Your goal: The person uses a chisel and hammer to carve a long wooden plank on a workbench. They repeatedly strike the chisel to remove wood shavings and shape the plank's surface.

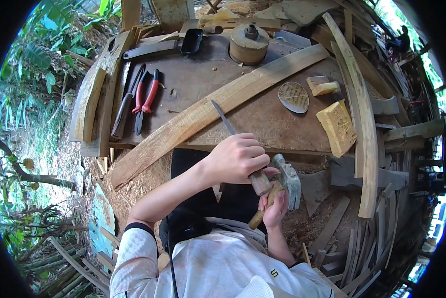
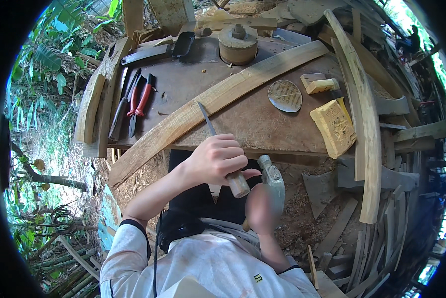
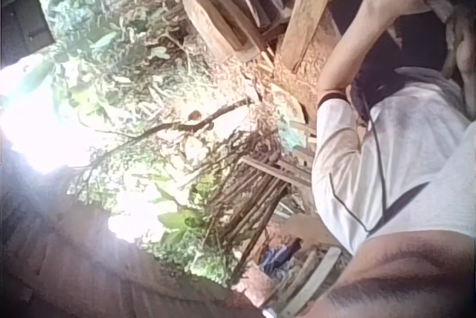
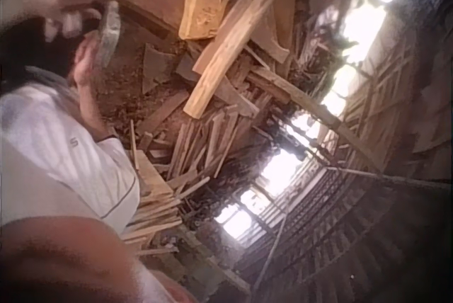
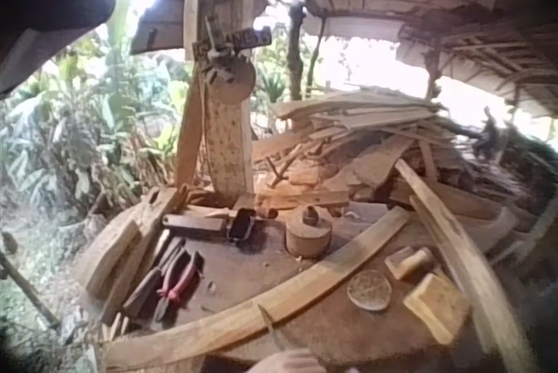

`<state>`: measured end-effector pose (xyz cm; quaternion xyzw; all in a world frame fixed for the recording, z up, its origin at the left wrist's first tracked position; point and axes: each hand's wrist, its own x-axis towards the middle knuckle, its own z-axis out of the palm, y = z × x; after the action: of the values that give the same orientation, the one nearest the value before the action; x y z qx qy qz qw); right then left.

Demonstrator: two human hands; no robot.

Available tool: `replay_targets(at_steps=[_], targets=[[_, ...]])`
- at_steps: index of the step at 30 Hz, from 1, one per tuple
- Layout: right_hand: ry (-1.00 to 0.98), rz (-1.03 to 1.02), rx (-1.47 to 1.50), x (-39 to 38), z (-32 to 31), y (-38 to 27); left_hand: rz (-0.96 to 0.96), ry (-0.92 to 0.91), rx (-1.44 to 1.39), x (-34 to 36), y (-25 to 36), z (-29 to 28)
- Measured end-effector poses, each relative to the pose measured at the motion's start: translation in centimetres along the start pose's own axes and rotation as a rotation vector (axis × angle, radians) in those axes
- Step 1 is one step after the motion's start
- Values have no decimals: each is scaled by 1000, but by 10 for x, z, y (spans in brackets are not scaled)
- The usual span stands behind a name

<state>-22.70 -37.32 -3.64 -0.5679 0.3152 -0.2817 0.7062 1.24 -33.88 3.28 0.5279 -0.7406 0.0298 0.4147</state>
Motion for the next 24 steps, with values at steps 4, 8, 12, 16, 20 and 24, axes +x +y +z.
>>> replay_targets(at_steps=[4,8,12,16,20,24], targets=[[17,-20,-13,1,-2,2,-51,93,-19,18,-2,1],[27,-1,-33,1,-3,-3,-133,98,-68,37,-1,-7],[52,11,-15,1,-4,-2,-298,-60,-23,39,5,-5],[59,12,-6,1,-3,-5,-277,-170,69,35,2,5],[59,29,6,-1,-7,-1,-37,-10,57,35,-13,12],[63,38,2,-2,-13,3,110,103,-40,46,-22,8]])
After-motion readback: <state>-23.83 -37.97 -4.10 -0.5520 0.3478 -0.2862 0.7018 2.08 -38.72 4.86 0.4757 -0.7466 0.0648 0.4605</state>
